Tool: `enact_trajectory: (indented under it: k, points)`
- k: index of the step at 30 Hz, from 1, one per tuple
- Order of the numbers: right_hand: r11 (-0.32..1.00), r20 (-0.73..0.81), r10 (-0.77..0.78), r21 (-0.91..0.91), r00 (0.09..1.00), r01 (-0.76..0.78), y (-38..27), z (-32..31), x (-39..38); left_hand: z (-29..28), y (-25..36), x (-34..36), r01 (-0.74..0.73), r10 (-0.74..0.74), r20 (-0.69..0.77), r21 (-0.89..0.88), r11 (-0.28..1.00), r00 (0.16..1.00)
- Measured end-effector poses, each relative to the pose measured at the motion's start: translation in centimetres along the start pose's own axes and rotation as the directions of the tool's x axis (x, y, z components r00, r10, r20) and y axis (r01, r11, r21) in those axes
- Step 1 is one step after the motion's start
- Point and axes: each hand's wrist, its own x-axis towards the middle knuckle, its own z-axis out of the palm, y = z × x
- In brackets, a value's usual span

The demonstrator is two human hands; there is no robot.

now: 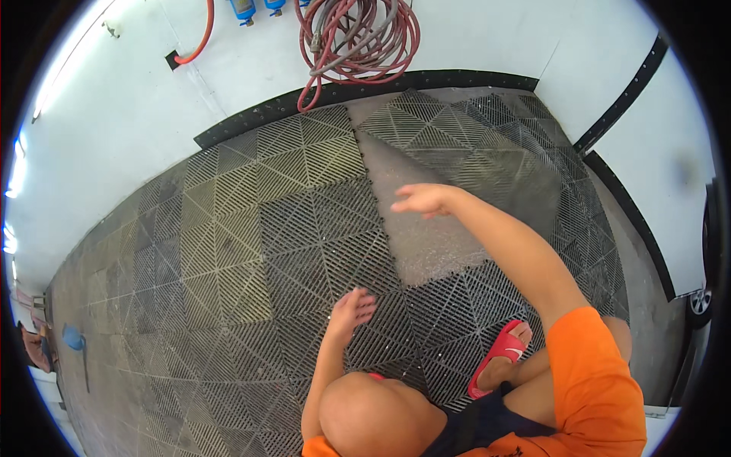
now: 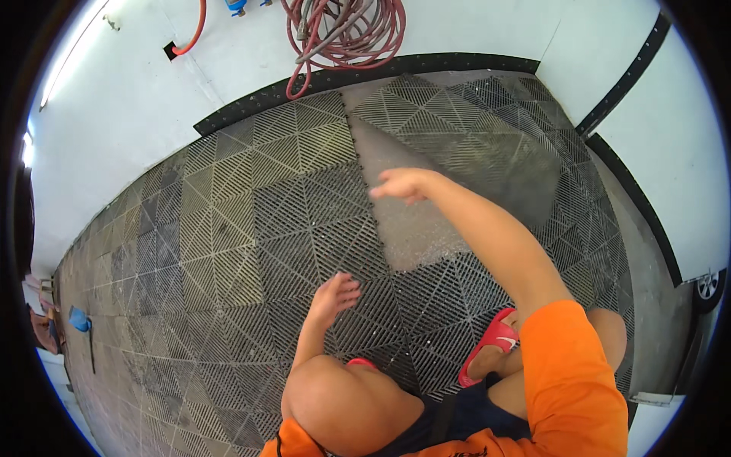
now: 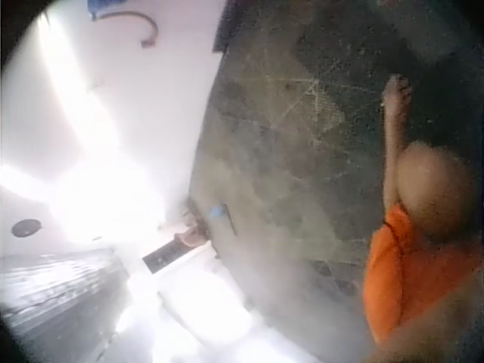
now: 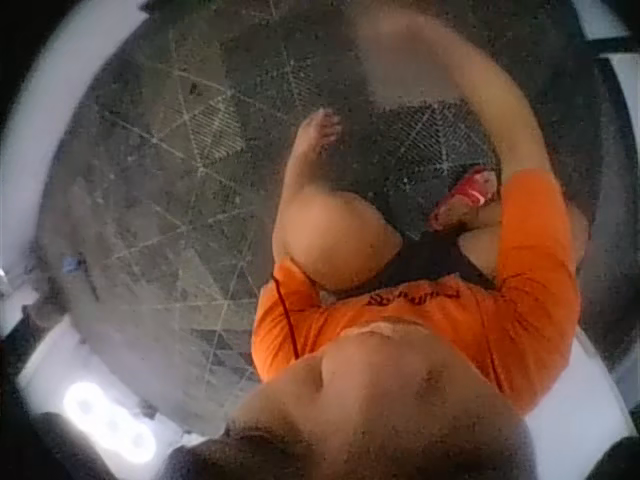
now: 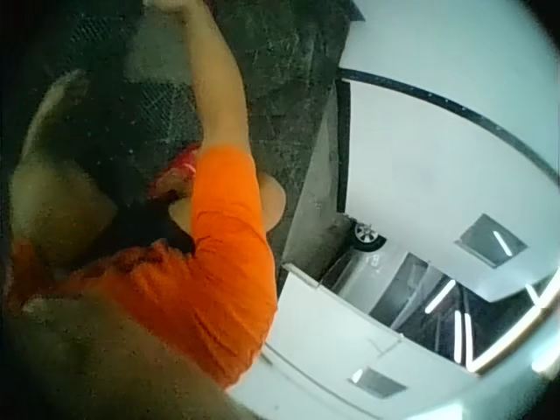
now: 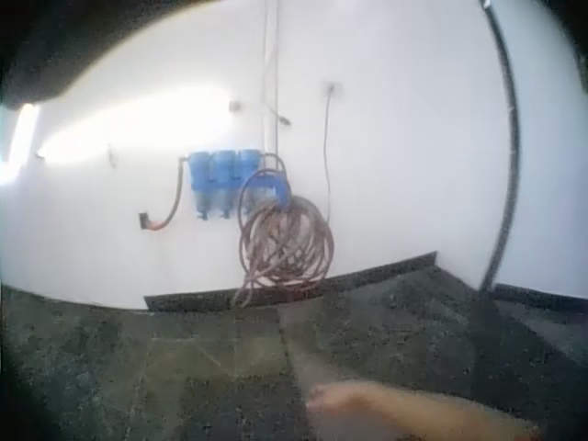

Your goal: The person picks up and arranges interlocking floor tiles on the ground by hand, pressing them together to fit the pattern of the workshop floor.

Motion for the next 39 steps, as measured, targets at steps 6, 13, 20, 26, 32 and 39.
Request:
enact_trajectory:
  k: [6,13,20,26,32,39]
  points:
    - [0.558,-0.007,-0.239,-0.819,0.971,0.131,1.9,-11.3,-2.0,-7.7,-8.0,-8.5,-0.118,0.032,-0.385,-0.203,0.972,0.922]
    - [0.958,-0.434,0.142,-0.166,0.89,-0.234,23.1,-23.7,-6.1,-7.7,-23.6,-15.5,-0.22,-0.263,-0.777,-0.454,0.863,0.571]
    - [0.543,-0.162,0.62,0.795,0.768,-0.271,50.6,-23.1,-5.5,-4.8,-13.9,-11.4,-0.24,-0.367,-0.769,-0.546,0.803,0.524]
    - [0.377,-0.188,0.608,0.923,0.771,-0.073,56.3,-21.7,-2.3,14.4,-0.7,-2.7,-0.053,-0.013,-0.662,-0.079,0.995,0.749]
    - [0.341,-0.27,0.663,0.939,0.698,0.039,55.6,-20.3,-1.7,28.6,9.4,-4.4,-0.064,0.167,-0.213,0.42,0.905,0.963]
    - [0.399,-0.307,0.828,0.911,0.468,-0.108,50.9,-19.7,-0.8,29.3,13.4,-0.9,-0.012,0.004,0.02,0.417,0.909,1.0]
